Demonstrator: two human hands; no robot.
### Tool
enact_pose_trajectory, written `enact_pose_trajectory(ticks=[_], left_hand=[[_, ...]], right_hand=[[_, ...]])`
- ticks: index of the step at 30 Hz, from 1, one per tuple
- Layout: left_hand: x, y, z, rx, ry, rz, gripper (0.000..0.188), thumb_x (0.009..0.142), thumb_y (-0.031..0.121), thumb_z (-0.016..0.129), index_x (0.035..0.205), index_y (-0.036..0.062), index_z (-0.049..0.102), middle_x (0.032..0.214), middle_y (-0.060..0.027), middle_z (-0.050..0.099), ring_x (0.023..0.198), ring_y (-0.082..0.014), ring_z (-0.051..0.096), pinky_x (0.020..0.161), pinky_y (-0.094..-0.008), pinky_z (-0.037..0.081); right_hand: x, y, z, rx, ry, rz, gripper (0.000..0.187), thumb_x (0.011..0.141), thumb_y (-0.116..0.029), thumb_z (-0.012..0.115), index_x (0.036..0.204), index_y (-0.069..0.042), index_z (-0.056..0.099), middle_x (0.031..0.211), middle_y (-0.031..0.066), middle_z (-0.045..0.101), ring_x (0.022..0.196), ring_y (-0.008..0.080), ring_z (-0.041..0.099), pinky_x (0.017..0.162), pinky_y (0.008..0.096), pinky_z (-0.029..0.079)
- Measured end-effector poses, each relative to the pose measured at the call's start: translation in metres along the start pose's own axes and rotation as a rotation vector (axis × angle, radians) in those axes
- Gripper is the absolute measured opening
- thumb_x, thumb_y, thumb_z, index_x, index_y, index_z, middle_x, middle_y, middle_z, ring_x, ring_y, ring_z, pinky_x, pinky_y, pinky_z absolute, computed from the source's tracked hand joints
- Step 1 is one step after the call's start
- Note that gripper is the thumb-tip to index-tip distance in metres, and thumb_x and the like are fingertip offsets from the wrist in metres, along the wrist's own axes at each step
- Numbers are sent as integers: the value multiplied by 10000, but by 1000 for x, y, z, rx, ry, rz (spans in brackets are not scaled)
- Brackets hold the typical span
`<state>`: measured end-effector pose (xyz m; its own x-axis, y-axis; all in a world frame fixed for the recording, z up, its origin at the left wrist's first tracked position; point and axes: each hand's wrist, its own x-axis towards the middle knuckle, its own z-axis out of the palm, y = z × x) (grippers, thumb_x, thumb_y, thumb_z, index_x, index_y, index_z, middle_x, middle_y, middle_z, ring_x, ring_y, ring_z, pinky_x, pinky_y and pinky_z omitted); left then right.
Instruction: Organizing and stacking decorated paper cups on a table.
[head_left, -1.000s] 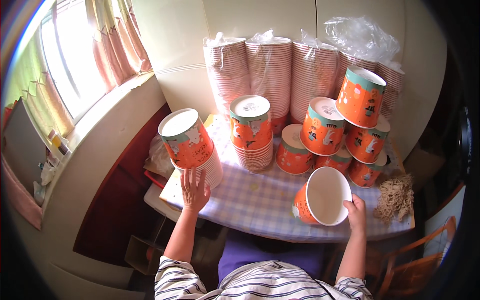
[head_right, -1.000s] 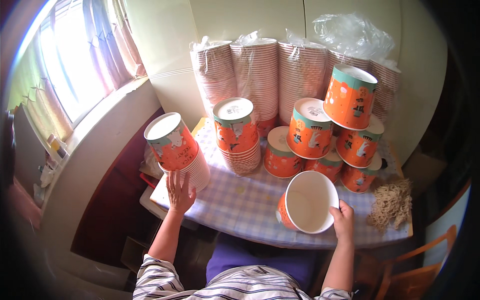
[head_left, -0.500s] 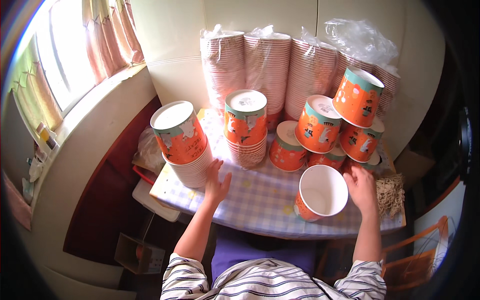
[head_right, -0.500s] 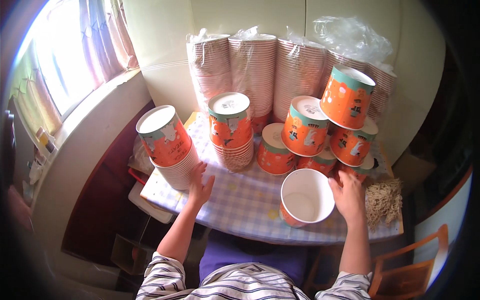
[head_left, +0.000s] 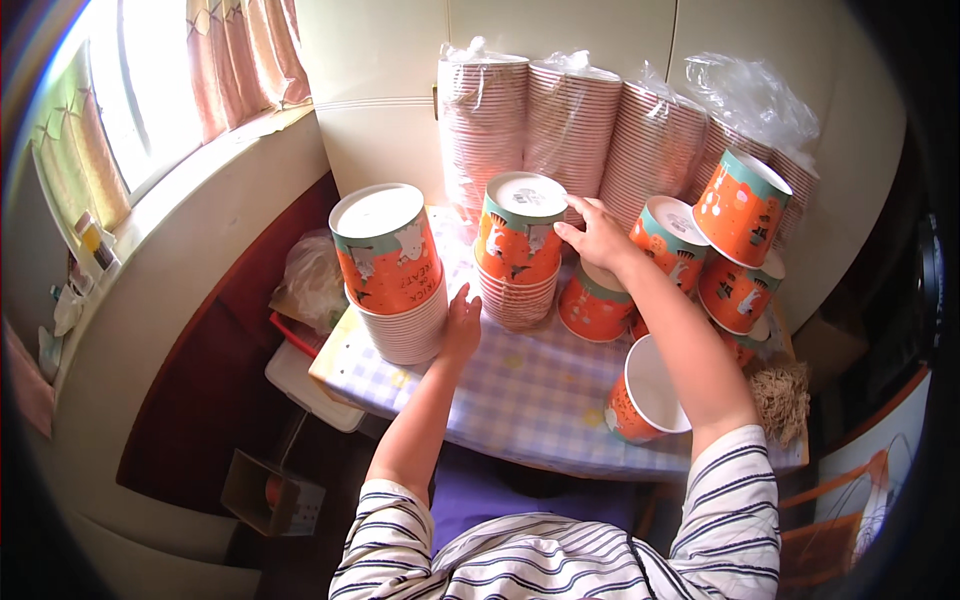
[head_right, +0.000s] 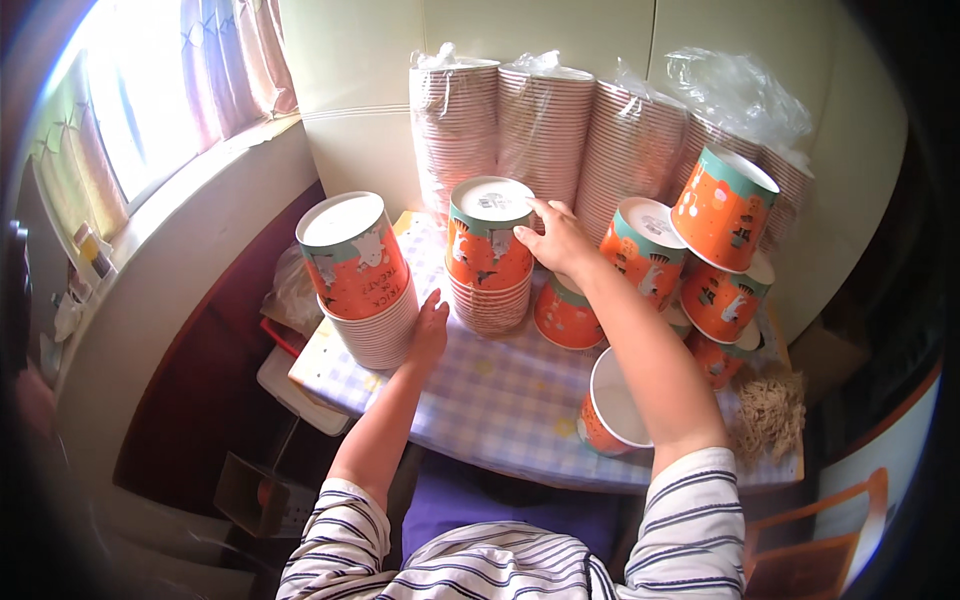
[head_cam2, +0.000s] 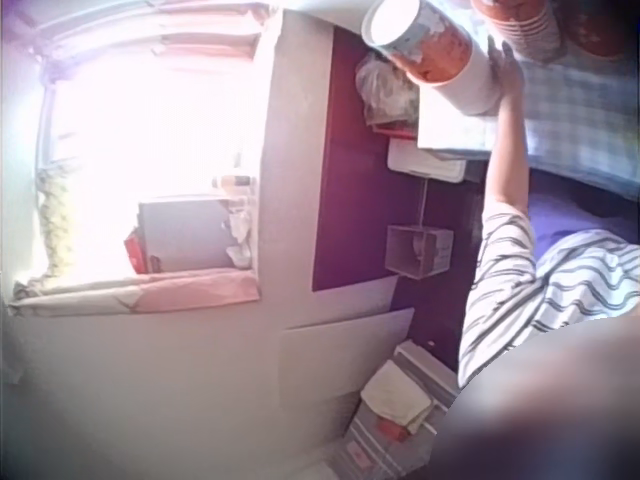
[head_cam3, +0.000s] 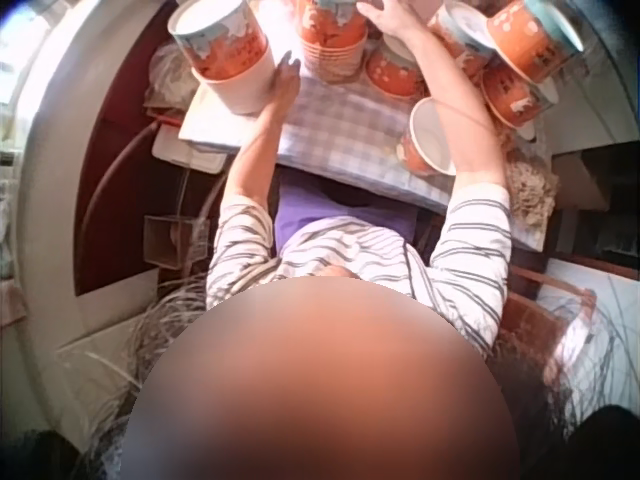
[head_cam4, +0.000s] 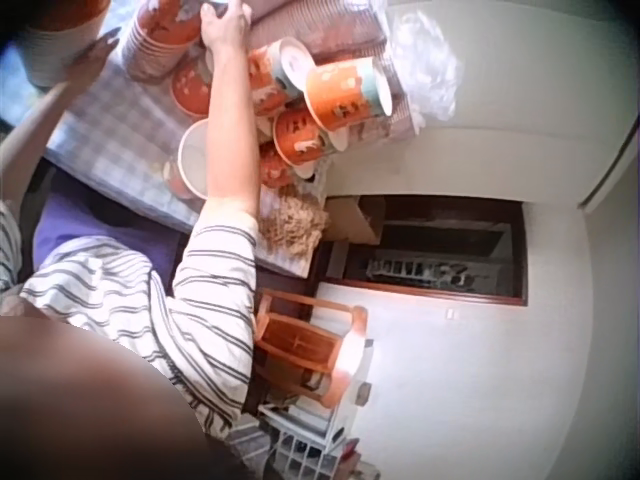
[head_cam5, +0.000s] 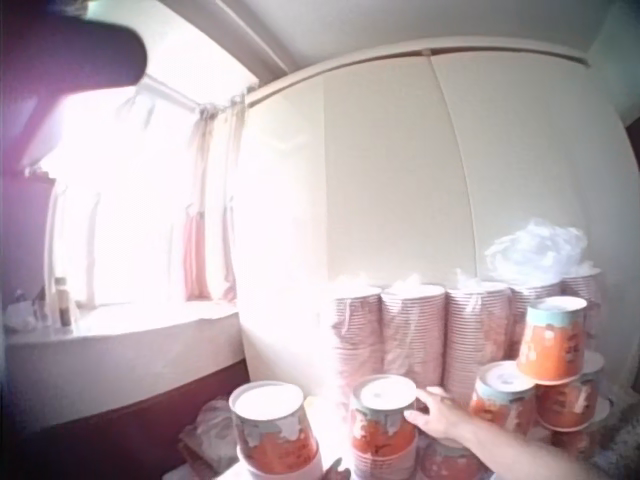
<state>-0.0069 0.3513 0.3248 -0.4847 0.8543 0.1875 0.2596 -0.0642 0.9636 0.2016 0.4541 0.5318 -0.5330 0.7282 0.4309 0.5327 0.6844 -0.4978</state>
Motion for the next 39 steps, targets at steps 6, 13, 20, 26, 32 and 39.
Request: enact_pose_trajectory(ticks=[6,13,20,26,32,39], left_hand=[[14,-2,10,-82,68,122,536,971,361,373,1376,12,345,1295,-204,457,1211,-270,429,1041,-352,294],[53,15,11,-513,5,-106,678,920,513,342,1406,42,287,1439,-154,318,1334,-265,281,1086,-381,198],[60,15,21,-493,-25,-170,601,954,410,358,1372,-23,346,1376,-156,408,1291,-234,350,1075,-324,236],[58,1,31,-485,-4,-28,555,936,344,430,1371,7,358,1355,-152,423,1259,-235,379,1044,-349,286],[63,-23,30,-388,98,43,563,918,330,469,1368,10,360,1321,-186,447,1238,-267,408,1030,-371,306],[57,-13,38,-366,40,91,613,902,382,491,1359,-6,364,1322,-227,427,1250,-300,391,1039,-386,294]], right_hand=[[16,-2,20,12,62,-1,442,853,-333,596,1206,-67,572,1162,262,550,1109,371,529,964,393,411],[21,-7,28,104,49,45,336,838,-297,586,1059,-52,644,1007,228,636,997,357,603,875,401,463],[19,4,24,116,75,48,321,833,-289,584,1036,-49,651,991,218,642,975,344,619,845,389,475],[23,12,22,173,17,69,269,829,-286,597,969,-65,661,923,178,668,904,312,644,795,379,490],[27,14,27,189,4,57,251,816,-278,619,947,-67,656,893,164,671,878,290,648,776,375,491],[25,30,26,242,8,66,307,852,-265,594,1045,-29,623,988,197,655,959,311,630,832,372,482]])
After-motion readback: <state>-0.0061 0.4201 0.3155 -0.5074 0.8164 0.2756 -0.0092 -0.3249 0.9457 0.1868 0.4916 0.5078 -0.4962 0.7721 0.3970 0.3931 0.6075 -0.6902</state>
